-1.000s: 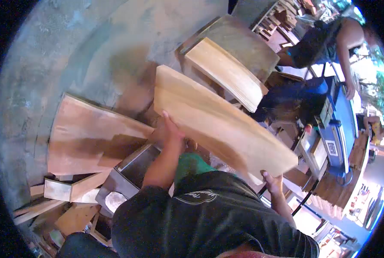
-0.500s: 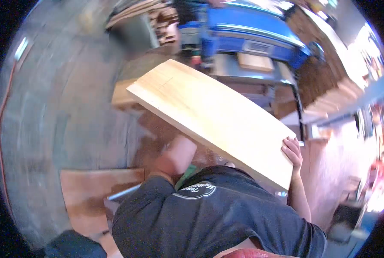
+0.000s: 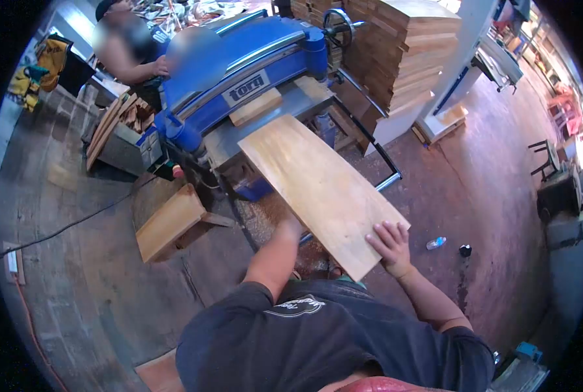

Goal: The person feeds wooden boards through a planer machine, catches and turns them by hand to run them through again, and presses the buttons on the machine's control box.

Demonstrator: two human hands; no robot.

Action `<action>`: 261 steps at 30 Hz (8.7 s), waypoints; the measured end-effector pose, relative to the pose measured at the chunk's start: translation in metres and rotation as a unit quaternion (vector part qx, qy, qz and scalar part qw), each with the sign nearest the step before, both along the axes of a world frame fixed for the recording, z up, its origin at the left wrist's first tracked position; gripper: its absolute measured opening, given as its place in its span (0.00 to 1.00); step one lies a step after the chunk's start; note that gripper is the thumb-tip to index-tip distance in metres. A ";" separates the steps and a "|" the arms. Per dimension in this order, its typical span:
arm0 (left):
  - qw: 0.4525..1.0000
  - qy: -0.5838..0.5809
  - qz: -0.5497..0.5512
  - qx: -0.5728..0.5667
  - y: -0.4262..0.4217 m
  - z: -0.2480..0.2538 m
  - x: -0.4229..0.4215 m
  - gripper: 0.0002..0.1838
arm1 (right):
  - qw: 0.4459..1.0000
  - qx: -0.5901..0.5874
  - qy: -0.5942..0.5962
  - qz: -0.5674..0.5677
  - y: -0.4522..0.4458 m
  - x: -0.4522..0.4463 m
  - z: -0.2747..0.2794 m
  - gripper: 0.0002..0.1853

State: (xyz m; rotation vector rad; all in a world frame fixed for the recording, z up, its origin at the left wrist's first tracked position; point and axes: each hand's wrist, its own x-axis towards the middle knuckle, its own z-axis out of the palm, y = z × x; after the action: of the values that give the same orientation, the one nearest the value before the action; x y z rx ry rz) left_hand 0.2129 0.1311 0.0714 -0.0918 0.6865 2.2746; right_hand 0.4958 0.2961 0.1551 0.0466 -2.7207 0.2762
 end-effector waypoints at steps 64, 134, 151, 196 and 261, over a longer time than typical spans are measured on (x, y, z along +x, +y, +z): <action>0.815 0.068 0.061 -0.573 -0.061 -0.010 -0.089 0.47 | 0.943 0.006 -0.178 0.281 -0.032 -0.310 -0.077 0.46; 0.796 -0.005 0.371 -0.479 -0.508 -0.081 0.168 0.29 | 0.796 -0.337 -0.462 0.198 -0.391 -0.298 -0.051 0.44; 0.841 0.178 0.381 -0.341 -0.272 0.180 0.089 0.32 | 0.722 -0.532 -0.344 0.277 -0.119 -0.151 0.025 0.29; 0.840 0.287 0.275 -0.369 -0.115 0.191 -0.080 0.20 | 0.667 -0.675 -0.286 0.133 0.002 -0.059 -0.055 0.28; 0.895 -0.028 0.092 -0.437 -0.035 -0.060 -0.033 0.30 | 0.964 0.088 -0.134 0.212 0.004 -0.289 -0.052 0.24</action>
State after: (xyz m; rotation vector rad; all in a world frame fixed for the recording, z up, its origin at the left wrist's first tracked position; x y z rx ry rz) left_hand 0.1802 0.0964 0.0110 -0.6677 1.6755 1.9404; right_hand 0.2064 0.3004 0.1030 0.6942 -2.9740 0.1674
